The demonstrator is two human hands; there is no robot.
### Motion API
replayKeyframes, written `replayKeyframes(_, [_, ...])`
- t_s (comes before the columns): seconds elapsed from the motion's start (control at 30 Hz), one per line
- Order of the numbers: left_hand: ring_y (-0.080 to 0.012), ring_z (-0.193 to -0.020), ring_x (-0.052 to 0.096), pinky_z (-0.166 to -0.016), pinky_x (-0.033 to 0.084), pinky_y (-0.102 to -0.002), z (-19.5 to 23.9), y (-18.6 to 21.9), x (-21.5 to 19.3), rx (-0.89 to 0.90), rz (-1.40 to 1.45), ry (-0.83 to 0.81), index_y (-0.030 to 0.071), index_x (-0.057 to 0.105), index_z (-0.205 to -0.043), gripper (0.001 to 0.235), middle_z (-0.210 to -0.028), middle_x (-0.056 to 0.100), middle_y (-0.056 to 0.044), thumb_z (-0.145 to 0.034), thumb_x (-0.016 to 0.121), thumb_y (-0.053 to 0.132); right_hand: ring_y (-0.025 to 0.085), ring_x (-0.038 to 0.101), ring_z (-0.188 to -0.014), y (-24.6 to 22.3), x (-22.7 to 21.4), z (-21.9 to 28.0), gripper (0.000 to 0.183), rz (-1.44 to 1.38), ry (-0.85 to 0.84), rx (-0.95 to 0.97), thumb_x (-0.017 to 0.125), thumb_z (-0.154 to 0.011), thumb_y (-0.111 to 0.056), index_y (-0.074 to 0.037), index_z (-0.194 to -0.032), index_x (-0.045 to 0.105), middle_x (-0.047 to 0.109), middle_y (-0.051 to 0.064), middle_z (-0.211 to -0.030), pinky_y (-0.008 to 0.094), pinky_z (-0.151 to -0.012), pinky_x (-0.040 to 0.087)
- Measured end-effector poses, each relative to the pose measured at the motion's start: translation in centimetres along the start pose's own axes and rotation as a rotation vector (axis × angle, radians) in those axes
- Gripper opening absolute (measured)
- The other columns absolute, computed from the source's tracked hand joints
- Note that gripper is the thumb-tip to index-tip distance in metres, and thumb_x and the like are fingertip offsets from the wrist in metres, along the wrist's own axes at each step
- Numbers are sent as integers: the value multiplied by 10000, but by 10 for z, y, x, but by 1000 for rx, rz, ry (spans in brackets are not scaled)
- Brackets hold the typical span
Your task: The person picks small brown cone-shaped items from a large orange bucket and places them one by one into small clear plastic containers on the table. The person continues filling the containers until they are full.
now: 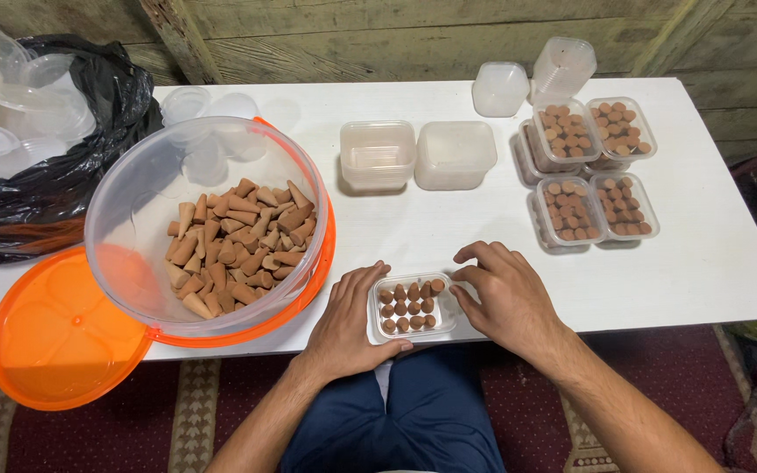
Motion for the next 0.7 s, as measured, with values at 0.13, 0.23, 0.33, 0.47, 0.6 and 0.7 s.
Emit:
replayKeyframes(0.13, [-419,-1371,433,-1110,374,-549,1,11,-6,47,-31,26,-31,335,-1503,1118,-1462,463,-215,-694,886,510,185,631,-811,1,-2,2,133,-3,8,3,737,-849,-131,-67,-948,798,713,71,-1055,348,-779,514])
replayKeyframes(0.23, [-429,-1392,403,-1137,345,-554,3,18,-10,82,-25,45,-21,356,-1495,1034,-1463,452,-212,-774,806,569,193,630,-809,-2,-9,5,140,-21,33,-1,734,-860,-150,-68,-955,796,708,70,-1062,358,-775,522])
replayKeyframes(0.33, [-460,-1375,414,-1132,351,-586,6,29,-20,152,15,96,-8,402,-1481,890,-1422,471,-218,-864,708,555,212,644,-809,-4,-15,9,141,-83,68,-2,729,-859,-129,-61,-962,797,710,96,-1043,378,-781,534])
replayKeyframes(0.47, [-378,-1254,570,-1070,467,-515,11,61,-47,246,4,168,16,512,-1355,600,-1327,590,-174,-940,663,422,230,665,-978,-25,-37,17,147,-202,244,-165,717,-910,-191,-77,-990,761,683,51,-1092,361,-840,522])
replayKeyframes(0.6, [-340,-1054,702,-888,531,-440,15,116,-92,385,30,195,33,635,-1179,317,-1149,688,-133,-973,658,274,167,710,-960,-53,-60,9,129,-456,314,-162,746,-888,-130,-56,-989,771,702,48,-1043,276,-874,539])
replayKeyframes(0.7, [-347,-980,719,-840,550,-430,20,146,-128,461,16,214,34,651,-1122,289,-1102,695,-137,-1033,580,300,111,647,-762,-72,-66,-3,150,-549,323,-156,720,-899,-150,-129,-1043,754,728,9,-1050,255,-655,436])
Point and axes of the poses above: each hand's wrist, its own z-axis away from the middle knuckle, its own x-axis out of the palm, y = z × x, the point moved 10 cm from there along -z, towards the middle knuckle
